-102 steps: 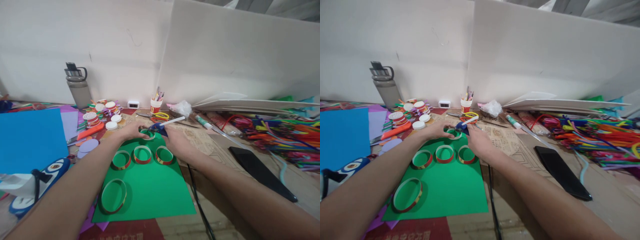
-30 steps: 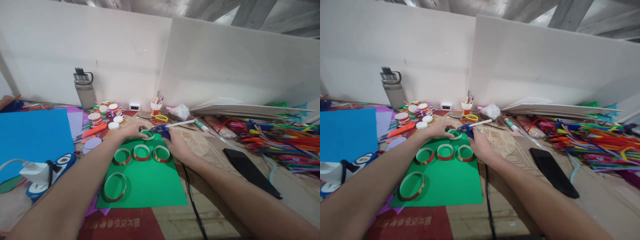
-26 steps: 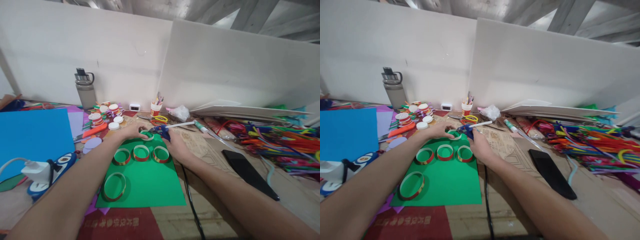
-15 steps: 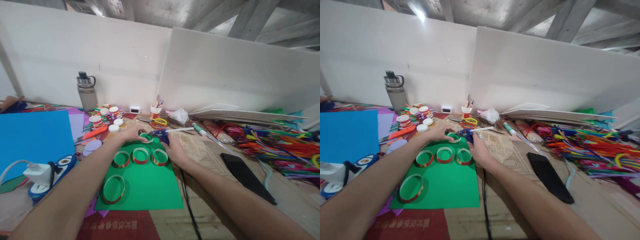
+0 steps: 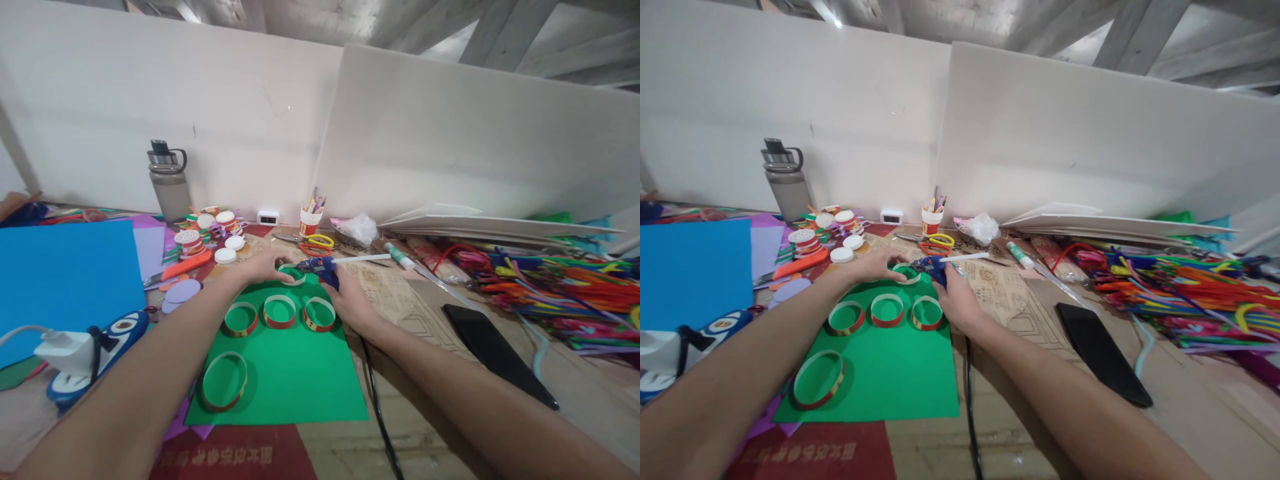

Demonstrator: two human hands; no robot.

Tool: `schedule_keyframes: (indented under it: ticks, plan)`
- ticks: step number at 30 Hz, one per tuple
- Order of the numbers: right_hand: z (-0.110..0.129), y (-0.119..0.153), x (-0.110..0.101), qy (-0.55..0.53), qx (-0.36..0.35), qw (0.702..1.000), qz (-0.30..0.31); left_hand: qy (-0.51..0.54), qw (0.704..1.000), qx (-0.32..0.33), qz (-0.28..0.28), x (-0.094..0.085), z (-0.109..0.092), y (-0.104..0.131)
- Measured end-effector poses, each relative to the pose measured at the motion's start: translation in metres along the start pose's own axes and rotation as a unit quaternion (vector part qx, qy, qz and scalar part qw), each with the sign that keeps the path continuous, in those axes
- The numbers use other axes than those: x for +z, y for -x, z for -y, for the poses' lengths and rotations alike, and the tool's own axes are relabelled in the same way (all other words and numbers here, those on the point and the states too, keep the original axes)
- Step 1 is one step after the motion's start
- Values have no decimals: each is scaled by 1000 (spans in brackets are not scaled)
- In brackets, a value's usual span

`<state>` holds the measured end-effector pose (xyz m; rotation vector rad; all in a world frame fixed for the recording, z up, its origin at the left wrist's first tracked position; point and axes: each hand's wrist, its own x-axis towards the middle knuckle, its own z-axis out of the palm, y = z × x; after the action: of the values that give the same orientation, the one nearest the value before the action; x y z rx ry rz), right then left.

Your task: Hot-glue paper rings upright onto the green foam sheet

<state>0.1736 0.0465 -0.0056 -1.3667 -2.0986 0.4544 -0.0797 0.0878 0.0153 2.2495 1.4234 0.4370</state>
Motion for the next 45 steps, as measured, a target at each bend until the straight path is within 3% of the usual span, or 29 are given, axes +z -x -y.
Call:
schedule_keyframes:
  ticks: [31, 45]
  plan:
    - [3, -1, -2, -2, -11, 1000, -4, -4, 1000, -6, -21, 4, 2, -1]
    - [25, -14, -3, 71, -31, 996, 38, -8, 999, -21, -45, 6, 1, 1]
